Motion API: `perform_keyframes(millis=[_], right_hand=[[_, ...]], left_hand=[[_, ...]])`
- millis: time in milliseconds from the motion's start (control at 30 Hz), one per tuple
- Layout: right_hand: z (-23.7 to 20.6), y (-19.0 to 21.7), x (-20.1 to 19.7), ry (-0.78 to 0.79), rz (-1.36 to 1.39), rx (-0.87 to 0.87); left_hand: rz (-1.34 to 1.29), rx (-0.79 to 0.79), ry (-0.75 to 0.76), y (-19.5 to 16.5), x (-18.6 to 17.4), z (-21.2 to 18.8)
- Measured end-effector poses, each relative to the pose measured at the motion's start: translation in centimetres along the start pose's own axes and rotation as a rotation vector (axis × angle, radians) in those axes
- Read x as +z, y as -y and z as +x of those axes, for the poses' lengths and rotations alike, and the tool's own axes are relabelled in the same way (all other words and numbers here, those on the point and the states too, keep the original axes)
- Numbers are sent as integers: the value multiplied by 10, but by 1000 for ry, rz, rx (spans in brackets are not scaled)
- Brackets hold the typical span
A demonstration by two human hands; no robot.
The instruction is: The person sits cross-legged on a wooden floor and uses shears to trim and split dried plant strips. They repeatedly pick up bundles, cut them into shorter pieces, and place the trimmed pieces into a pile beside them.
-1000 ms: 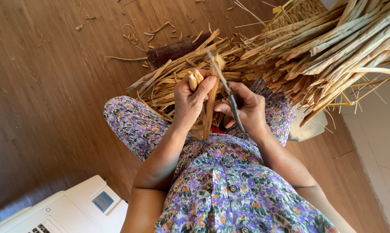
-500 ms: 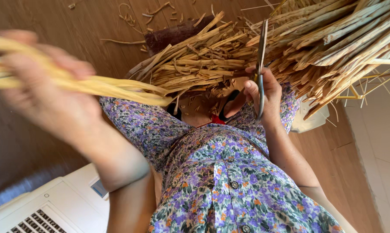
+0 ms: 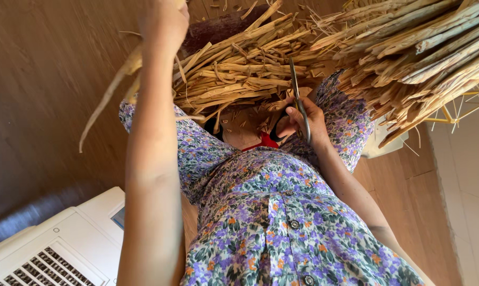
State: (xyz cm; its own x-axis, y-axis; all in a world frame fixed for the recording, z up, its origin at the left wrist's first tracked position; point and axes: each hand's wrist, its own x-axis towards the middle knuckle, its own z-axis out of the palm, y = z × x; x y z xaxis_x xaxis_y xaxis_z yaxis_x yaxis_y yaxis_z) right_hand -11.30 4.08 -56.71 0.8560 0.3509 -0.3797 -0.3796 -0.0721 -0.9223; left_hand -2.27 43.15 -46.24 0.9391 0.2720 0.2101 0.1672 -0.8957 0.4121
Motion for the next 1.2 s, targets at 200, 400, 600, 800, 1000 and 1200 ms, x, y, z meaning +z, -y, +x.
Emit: perform_keyframes(millis=[200, 400, 600, 800, 1000, 1200], right_hand=[[3, 6, 13, 50, 95, 26], [2, 12, 16, 138, 217, 71], [2, 19, 20, 114, 183, 67], [-2, 27, 20, 70, 8, 38], [-5, 28, 19, 49, -38, -22], [-5, 29, 17, -23, -108, -104]], left_hand=[[49, -333, 376, 13, 61, -7], [97, -466, 418, 6, 63, -23], [-393, -484, 372, -2, 33, -21], [-1009, -119, 236, -22, 7, -40], [-1335, 13, 308, -56, -9, -67], [-679, 266, -185, -74, -41, -63]])
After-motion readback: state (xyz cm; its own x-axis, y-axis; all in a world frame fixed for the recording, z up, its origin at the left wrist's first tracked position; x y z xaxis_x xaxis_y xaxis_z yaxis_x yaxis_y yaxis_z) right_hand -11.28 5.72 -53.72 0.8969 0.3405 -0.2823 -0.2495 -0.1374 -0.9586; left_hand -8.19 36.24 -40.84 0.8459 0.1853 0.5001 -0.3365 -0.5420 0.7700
